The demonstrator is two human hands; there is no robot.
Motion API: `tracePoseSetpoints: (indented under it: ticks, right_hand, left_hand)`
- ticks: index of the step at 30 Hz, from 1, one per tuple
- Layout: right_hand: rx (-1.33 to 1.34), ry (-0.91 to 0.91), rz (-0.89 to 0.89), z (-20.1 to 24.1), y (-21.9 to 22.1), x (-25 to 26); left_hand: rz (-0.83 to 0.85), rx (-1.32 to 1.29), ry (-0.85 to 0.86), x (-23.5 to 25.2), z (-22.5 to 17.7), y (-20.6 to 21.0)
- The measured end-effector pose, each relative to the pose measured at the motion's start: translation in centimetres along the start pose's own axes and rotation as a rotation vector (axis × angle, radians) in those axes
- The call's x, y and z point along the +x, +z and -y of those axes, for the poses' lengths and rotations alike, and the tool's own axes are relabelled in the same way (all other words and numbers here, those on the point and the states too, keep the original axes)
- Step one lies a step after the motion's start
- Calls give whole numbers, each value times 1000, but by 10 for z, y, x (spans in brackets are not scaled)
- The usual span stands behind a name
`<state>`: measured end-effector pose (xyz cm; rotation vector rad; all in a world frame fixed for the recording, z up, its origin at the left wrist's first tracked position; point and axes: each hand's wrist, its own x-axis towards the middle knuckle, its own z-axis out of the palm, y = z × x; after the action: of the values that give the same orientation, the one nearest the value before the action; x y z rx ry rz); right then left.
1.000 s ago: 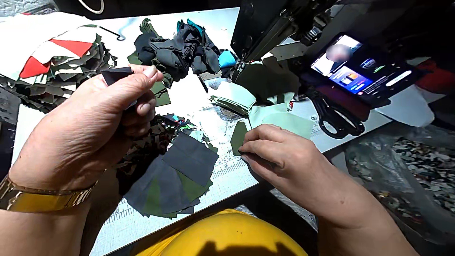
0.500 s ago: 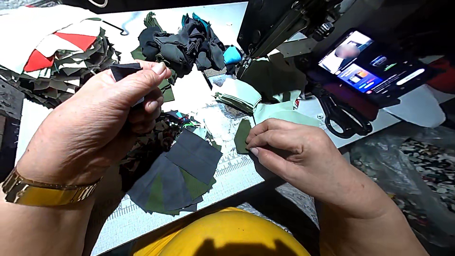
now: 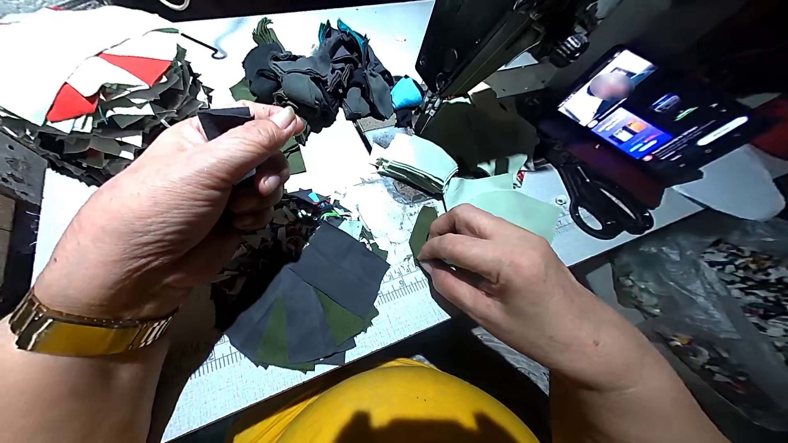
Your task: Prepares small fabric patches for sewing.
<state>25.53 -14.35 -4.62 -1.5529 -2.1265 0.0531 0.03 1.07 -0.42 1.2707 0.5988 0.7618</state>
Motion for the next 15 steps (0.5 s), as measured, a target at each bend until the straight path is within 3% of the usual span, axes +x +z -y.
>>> tracePoseSetpoints:
  ticks: [15]
  right_hand:
    - [5, -20, 18, -3, -4, -1]
  left_hand:
    - [8, 31, 15, 0, 1, -1]
